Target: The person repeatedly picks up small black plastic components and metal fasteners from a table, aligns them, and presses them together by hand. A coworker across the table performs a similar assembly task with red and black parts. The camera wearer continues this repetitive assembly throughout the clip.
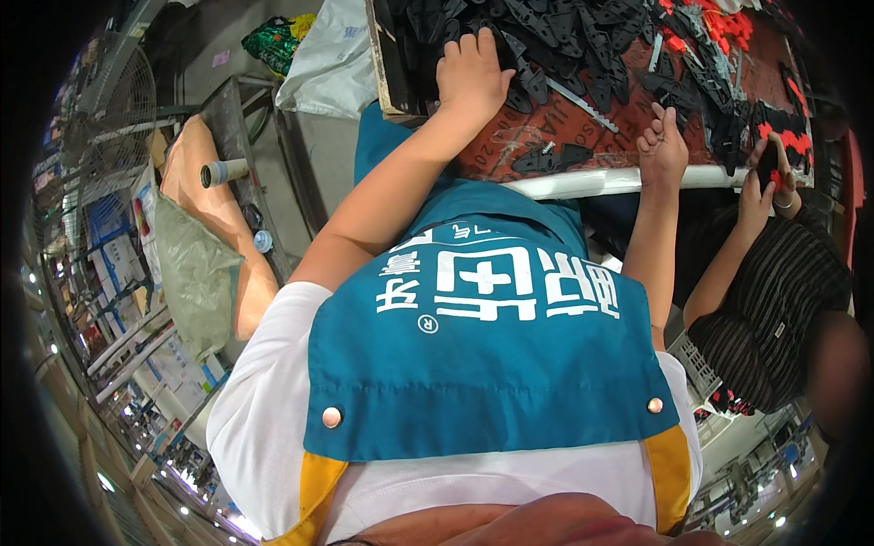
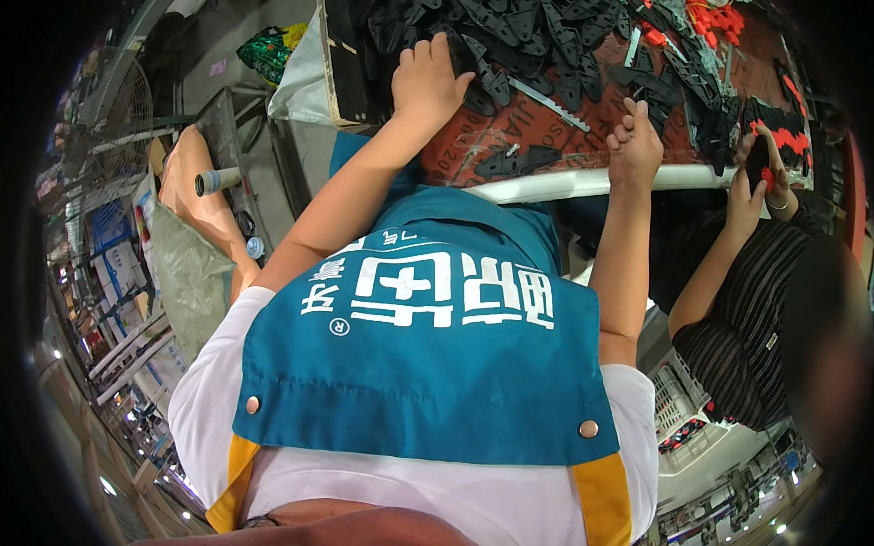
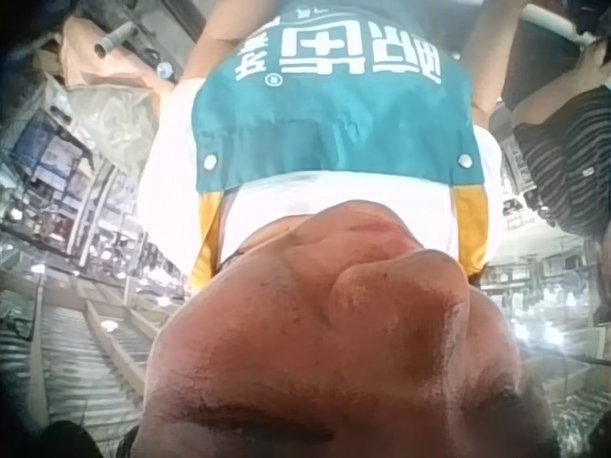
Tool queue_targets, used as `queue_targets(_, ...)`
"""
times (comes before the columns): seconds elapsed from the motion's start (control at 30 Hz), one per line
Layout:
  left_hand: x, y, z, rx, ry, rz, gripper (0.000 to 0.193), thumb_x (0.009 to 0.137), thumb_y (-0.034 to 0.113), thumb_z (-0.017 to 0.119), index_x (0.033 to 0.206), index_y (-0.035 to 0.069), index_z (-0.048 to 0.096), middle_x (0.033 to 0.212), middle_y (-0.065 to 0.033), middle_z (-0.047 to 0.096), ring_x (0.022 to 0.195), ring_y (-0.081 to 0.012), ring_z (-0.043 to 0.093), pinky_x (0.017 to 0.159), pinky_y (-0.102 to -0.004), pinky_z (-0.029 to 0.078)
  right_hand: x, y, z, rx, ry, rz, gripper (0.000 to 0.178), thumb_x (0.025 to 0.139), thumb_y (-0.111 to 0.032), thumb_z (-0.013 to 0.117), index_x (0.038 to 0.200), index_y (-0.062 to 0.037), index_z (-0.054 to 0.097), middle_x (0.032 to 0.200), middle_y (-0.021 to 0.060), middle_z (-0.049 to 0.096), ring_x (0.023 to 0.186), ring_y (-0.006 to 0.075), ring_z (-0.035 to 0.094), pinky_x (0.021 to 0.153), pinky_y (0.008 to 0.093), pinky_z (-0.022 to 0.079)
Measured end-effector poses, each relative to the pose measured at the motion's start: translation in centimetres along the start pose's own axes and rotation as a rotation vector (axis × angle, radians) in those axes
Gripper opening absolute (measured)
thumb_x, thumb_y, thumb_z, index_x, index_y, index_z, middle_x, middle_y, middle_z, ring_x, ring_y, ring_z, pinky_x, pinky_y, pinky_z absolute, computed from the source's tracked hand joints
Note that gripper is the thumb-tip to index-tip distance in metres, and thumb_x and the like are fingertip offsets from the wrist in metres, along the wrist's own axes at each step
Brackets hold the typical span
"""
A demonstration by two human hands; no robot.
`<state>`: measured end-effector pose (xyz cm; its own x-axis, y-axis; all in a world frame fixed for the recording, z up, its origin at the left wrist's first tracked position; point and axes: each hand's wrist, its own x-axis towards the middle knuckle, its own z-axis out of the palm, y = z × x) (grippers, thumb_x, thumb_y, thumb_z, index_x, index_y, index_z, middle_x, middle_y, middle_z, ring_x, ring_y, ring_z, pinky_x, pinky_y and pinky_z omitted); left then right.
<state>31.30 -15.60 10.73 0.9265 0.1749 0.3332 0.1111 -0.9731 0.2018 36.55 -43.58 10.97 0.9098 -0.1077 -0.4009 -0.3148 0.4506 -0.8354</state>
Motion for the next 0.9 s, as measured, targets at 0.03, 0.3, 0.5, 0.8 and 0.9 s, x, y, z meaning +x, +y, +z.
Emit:
queue_targets(0.03,0.1,0.4,0.3,0.028,-0.010,-0.012,0.073,0.072,0.034,0.075,0.129,0.003,0.042,0.095,-0.0131,0.052,0.091,-0.0321,0.052,0.070,-0.0389,0.049,0.1,0.4,-0.4,0.040,-0.044,0.039,0.028,0.091,-0.015,0.060,0.109,0.0055,0.056,0.078,0.0003,0.046,0.063,0.0078,0.043,0.052,0.0238,0.035)
queue_targets(0.3,2.7,-0.1,1.4,0.088,-0.198,-0.071,0.047,0.073,0.031,0.073,0.105,0.002,0.055,0.093,-0.0140,0.059,0.085,-0.0319,0.062,0.066,-0.0408,0.052,-1.2,3.3,0.5,0.179,-0.140,0.109,0.019,0.087,0.013,0.038,0.104,0.0096,0.045,0.105,0.0195,0.048,0.114,0.0389,0.050,0.105,0.0442,0.041)
queue_targets(0.5,1.8,-0.1,-3.2,-0.508,-0.304,-0.004,0.027,0.085,0.022,0.063,0.099,0.001,0.058,0.093,-0.0129,0.064,0.086,-0.0224,0.064,0.071,-0.0369,0.051,-4.1,1.6,4.0,-0.061,-0.235,0.052,0.021,0.096,-0.004,0.044,0.109,0.0117,0.047,0.110,0.0259,0.057,0.097,0.0317,0.063,0.089,0.0358,0.053)
queue_targets(0.8,-0.8,0.1,-5.5,-1.667,-0.873,-0.470,0.021,0.093,0.012,0.054,0.108,-0.003,0.057,0.100,-0.0098,0.062,0.095,-0.0169,0.060,0.085,-0.0343,0.051,-7.8,1.8,7.9,-0.429,-0.521,-0.140,0.013,0.088,-0.007,0.063,0.097,0.0021,0.065,0.081,0.0056,0.066,0.071,0.0097,0.062,0.066,0.0220,0.050)
queue_targets(0.9,-0.9,0.0,-6.3,-1.590,-0.878,-0.430,0.022,0.092,0.012,0.055,0.109,-0.002,0.058,0.098,-0.0078,0.063,0.092,-0.0156,0.060,0.080,-0.0314,0.051,-8.4,1.8,8.4,-0.464,-0.545,-0.120,0.015,0.087,-0.004,0.064,0.099,0.0036,0.064,0.082,0.0061,0.066,0.072,0.0098,0.062,0.067,0.0217,0.051)
